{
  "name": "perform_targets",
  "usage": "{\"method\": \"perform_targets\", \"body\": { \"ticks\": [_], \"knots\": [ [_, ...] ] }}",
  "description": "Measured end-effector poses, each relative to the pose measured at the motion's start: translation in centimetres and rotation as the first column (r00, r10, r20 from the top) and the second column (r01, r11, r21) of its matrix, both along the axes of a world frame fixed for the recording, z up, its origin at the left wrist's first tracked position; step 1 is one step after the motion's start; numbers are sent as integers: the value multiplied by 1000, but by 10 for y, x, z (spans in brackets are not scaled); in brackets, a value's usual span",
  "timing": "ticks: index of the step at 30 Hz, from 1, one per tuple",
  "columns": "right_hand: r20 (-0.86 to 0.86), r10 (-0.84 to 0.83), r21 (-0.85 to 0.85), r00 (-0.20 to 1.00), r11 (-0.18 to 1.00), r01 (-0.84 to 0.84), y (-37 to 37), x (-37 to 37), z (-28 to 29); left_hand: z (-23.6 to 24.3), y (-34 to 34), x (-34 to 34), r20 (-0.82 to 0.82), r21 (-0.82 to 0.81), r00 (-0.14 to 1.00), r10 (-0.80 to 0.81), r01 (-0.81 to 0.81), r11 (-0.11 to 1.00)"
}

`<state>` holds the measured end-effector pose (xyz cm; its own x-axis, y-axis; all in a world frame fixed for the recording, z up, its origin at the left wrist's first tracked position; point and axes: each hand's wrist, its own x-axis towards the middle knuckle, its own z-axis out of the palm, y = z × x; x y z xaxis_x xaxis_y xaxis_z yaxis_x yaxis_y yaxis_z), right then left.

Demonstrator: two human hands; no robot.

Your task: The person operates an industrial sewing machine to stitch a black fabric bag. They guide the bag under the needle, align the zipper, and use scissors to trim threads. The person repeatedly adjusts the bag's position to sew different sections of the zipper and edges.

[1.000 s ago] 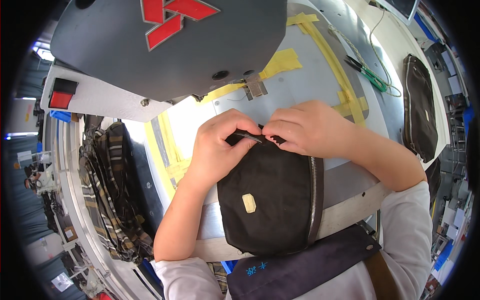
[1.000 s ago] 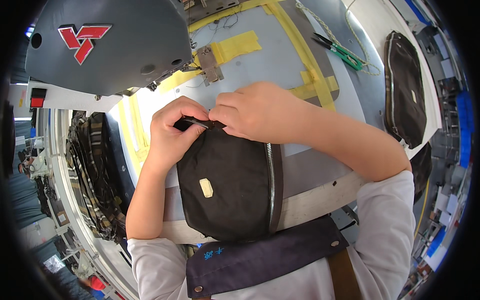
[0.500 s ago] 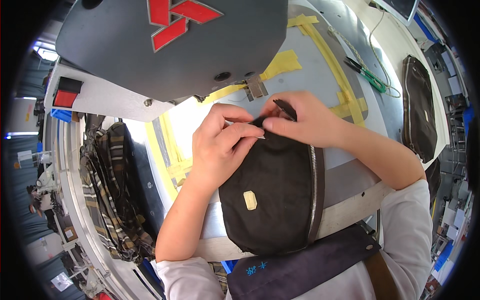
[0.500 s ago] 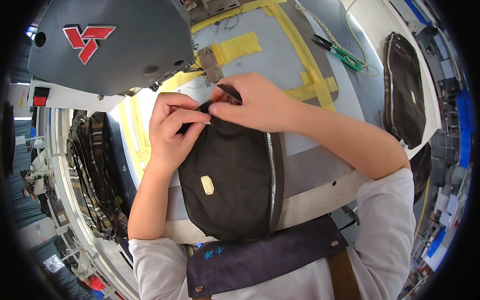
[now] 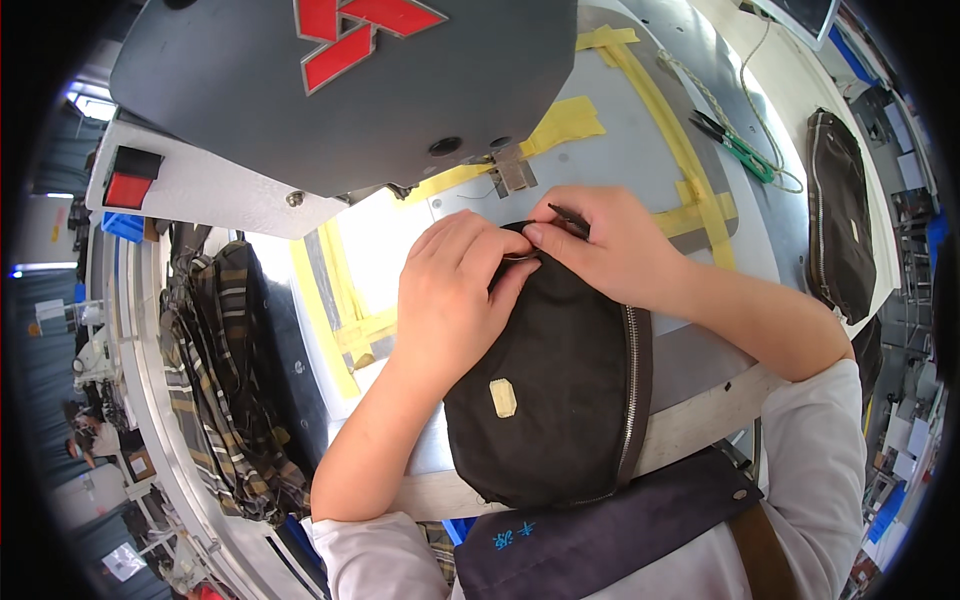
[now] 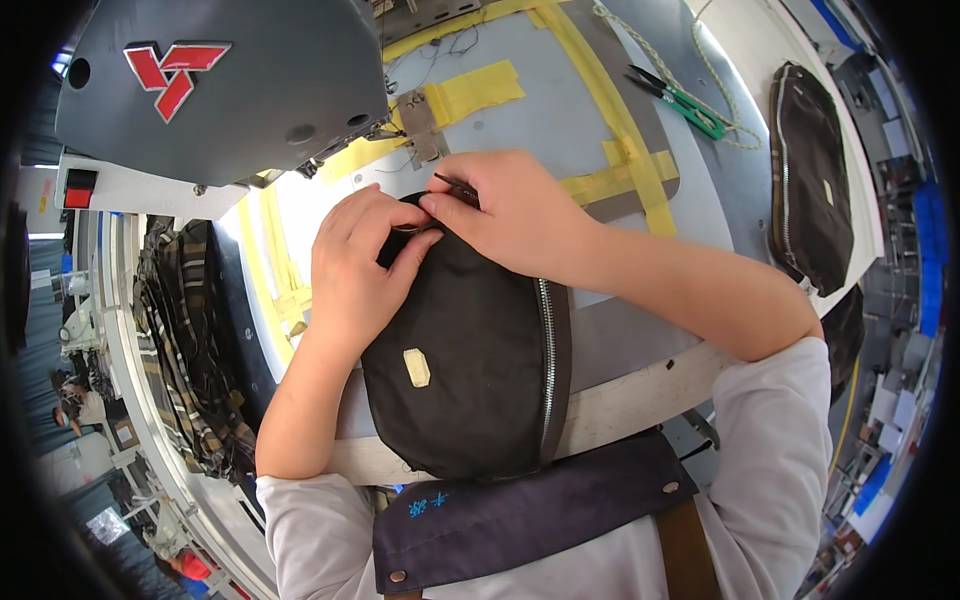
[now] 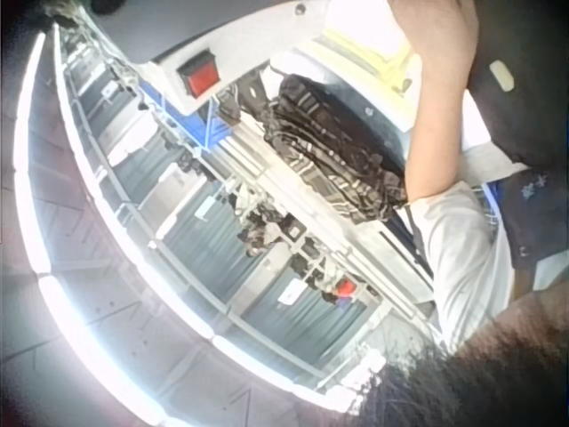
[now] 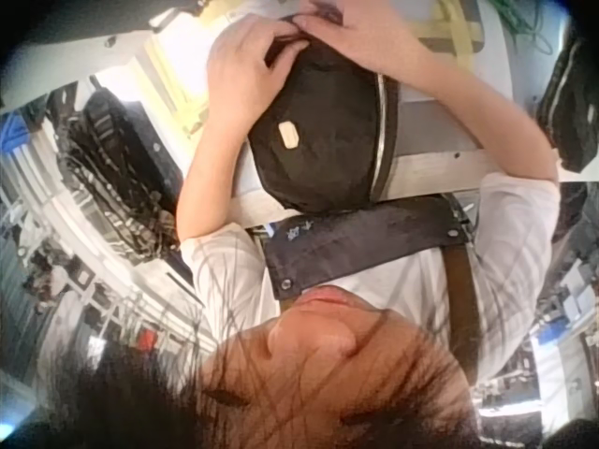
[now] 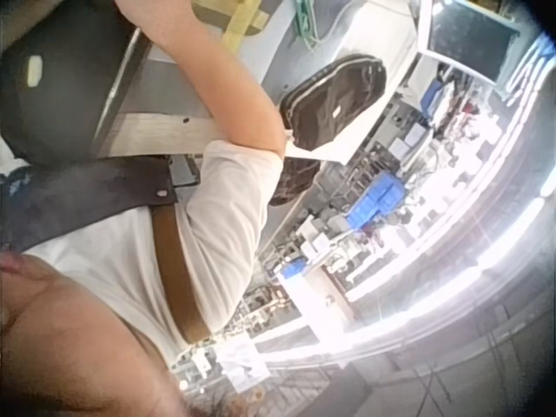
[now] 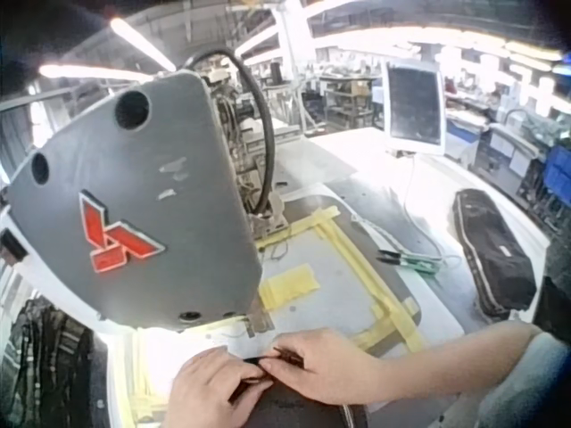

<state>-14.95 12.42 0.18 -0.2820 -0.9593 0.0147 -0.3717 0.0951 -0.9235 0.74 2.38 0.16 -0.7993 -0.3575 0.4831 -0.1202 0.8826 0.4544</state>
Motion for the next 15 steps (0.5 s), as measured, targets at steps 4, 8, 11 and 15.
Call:
{"method": "perform_targets", "body": {
  "ticks": [4,8,11,15],
  "knots": [
    [-11,-30,54,999,998,31,-2,-2,-1,1,1,2,-20,-79,999,-41,40,996],
    [24,-4,19,1000,1000,3,-1,-1,0,-6,1,1,-86,51,995,42,-38,998],
    [81,5,-94,997,996,3,3,2,-5,-3,1,3,-29,198,997,71,-64,978],
    [42,72,148,997,986,-77,3,-10,5,1,0,7,65,264,996,64,-79,961]
  ]
}}
